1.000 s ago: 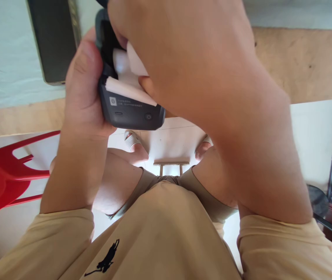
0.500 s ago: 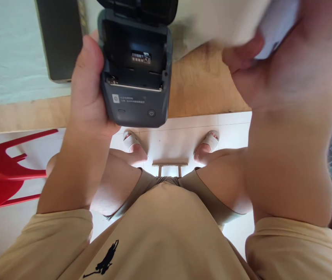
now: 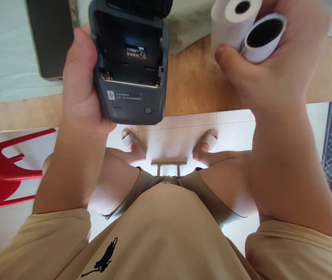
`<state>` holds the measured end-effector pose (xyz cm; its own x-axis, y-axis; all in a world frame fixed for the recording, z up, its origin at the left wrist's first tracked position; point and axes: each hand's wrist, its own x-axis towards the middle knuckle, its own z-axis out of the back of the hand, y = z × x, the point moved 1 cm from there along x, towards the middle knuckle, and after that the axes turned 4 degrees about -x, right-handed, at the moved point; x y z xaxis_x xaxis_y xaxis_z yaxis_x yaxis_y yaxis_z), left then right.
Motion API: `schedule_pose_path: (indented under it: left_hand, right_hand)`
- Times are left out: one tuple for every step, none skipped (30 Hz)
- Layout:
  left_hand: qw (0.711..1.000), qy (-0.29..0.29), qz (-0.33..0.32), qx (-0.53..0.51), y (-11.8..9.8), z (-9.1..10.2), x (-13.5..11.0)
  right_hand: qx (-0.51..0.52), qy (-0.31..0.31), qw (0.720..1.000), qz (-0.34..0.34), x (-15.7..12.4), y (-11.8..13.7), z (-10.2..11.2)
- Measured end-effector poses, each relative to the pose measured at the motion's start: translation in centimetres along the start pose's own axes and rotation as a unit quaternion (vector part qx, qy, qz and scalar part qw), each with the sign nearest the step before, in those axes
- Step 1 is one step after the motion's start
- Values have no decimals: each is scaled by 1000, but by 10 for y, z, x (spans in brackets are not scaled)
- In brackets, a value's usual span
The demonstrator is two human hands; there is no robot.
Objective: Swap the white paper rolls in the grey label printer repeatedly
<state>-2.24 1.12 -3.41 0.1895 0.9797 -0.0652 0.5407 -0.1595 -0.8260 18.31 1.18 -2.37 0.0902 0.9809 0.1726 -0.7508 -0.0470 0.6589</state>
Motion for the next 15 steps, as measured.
schedule_pose_path:
  left_hand:
    - [1000, -6, -3, 6, 0, 0, 0]
    - [1000, -10, -4, 12, 0, 0, -1]
    - [1000, -9, -2, 15, -1, -1, -1]
    - [1000, -7, -2, 17, -1, -1, -1]
    - [1000, -3, -3, 15, -1, -2, -1]
    - [1000, 1, -7, 13, -1, -3, -1]
    - [1000, 7, -12, 11, -1, -4, -1]
    - [1000, 12, -18, 10, -1, -4, 0]
    - [1000, 14, -21, 12, -2, -4, 0]
    - [1000, 15, -20, 17, -2, -4, 1]
    - [1000, 15, -15, 22, -2, -4, 1]
    - [999, 12, -11, 27, -3, -4, 2]
    - [999, 8, -7, 30, -3, -4, 2]
    - [1000, 3, -4, 29, -3, -4, 2]
    - [1000, 0, -3, 24, -4, -4, 2]
  right_hand:
    - [-27, 21, 999, 21, -1, 2, 1]
    - [-54, 39, 997, 37, -1, 2, 3]
    - [-76, 49, 995, 40, -1, 1, 5]
    - [-92, 49, 994, 31, -1, -1, 6]
    - [-109, 44, 993, 21, -1, -3, 8]
    - [-126, 39, 991, 10, -1, -5, 9]
    - [-142, 33, 989, -2, -1, -6, 9]
    - [-154, 27, 988, -14, -2, -7, 10]
    - [-162, 21, 986, -23, -2, -7, 11]
    - [-168, 21, 985, -29, -2, -6, 11]
    - [-171, 30, 984, -34, -3, -5, 11]
    - [-166, 45, 984, -34, -3, -4, 11]
    - [-151, 63, 986, -34, -2, -5, 12]
    - [-120, 64, 990, -39, -2, -6, 12]
    - [-77, 48, 995, -50, -1, -10, 14]
